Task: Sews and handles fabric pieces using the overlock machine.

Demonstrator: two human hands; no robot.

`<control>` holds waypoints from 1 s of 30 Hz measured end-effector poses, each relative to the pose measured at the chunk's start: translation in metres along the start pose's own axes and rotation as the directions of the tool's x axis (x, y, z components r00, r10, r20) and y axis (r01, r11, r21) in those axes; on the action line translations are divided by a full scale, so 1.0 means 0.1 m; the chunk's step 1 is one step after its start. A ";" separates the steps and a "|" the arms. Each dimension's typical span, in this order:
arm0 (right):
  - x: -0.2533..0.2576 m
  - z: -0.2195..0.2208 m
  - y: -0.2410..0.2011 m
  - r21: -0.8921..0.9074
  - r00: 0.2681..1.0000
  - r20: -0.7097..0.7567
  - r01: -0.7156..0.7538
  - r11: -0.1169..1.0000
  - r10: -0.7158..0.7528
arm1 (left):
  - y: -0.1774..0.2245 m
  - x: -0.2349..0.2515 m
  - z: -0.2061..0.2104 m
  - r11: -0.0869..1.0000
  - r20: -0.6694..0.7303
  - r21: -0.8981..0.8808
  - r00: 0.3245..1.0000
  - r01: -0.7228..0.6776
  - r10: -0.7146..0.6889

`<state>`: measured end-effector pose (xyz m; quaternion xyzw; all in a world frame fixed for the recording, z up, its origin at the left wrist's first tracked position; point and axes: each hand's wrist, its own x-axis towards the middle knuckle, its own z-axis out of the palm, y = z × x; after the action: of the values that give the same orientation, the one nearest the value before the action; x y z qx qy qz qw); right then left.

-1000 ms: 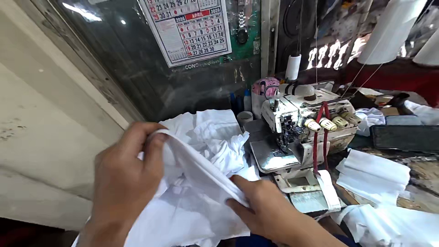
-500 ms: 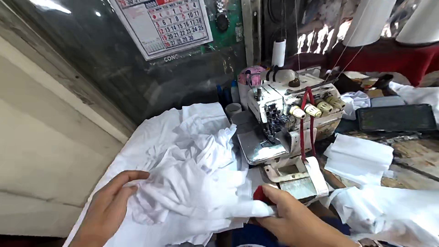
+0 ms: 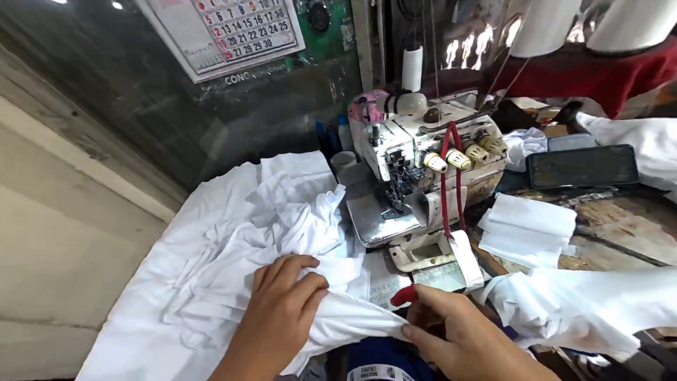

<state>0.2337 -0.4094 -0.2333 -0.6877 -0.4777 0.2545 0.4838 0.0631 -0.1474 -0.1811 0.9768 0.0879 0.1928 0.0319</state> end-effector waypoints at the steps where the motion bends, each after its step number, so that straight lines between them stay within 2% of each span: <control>1: -0.02 0.00 0.01 -0.025 1.000 -0.011 0.003 1.000 -0.003 | 0.03 0.00 -0.08 1.000 -0.022 -0.016 1.000 0.011 -0.011; 4: 0.04 0.02 0.09 -0.044 0.999 -0.041 0.013 0.999 -0.014 | 0.11 0.08 -0.18 0.998 -0.134 -0.017 0.989 0.063 -0.065; 6: 0.10 0.06 0.11 0.026 0.996 -0.077 -0.032 0.999 0.034 | 0.10 0.17 0.02 0.995 -0.194 -0.001 0.976 0.104 -0.103; 9: 0.08 0.06 0.13 0.190 0.992 -0.046 -0.104 0.976 0.115 | 0.00 0.23 0.38 0.978 -0.143 0.033 0.969 0.206 -0.200; 13: -0.12 0.00 0.18 0.347 0.979 -0.012 -0.189 0.919 0.206 | 0.12 0.19 0.20 0.975 -0.153 0.030 0.965 0.220 -0.213; 15: -0.16 0.02 0.18 0.389 0.974 -0.086 -0.162 0.907 0.211 | 0.39 0.02 0.06 0.979 -0.224 -0.073 0.954 0.189 -0.200; 17: -0.15 0.07 0.14 0.436 0.967 -0.163 -0.107 0.894 0.195 | 0.81 -0.21 0.10 0.928 -0.278 -0.333 0.923 0.166 -0.265; 19: -0.08 0.12 0.03 0.467 0.967 -0.198 -0.049 0.883 0.159 | 1.26 -0.39 0.34 0.793 -0.194 -0.573 0.907 0.205 -0.374; 20: -0.05 0.14 -0.02 0.460 0.969 -0.209 -0.020 0.888 0.130 | 1.41 -0.43 0.49 0.743 -0.149 -0.622 0.895 0.247 -0.421; 22: -0.02 0.14 -0.08 0.357 0.969 -0.240 0.038 0.933 0.052 | 1.52 -0.47 0.72 0.673 -0.115 -0.676 0.859 0.300 -0.498; 24: -0.01 0.04 -0.09 0.144 0.966 -0.253 0.086 0.986 -0.047 | 1.47 -0.46 0.71 0.668 -0.141 -0.691 0.854 0.277 -0.500; 28: -0.03 -0.14 -0.01 -0.269 0.963 -0.226 0.082 0.960 -0.146 | 1.28 -0.49 0.42 0.760 -0.181 -0.600 0.884 0.248 -0.431; 30: -0.05 -0.09 0.05 -0.330 0.963 -0.223 0.069 0.942 -0.149 | 1.30 -0.50 0.27 0.808 -0.203 -0.528 0.885 0.262 -0.420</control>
<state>0.2410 -0.4180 -0.2343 -0.7552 -0.4867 0.0597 0.4350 0.0486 -0.2847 -0.2125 0.8616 0.2168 0.3503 0.2965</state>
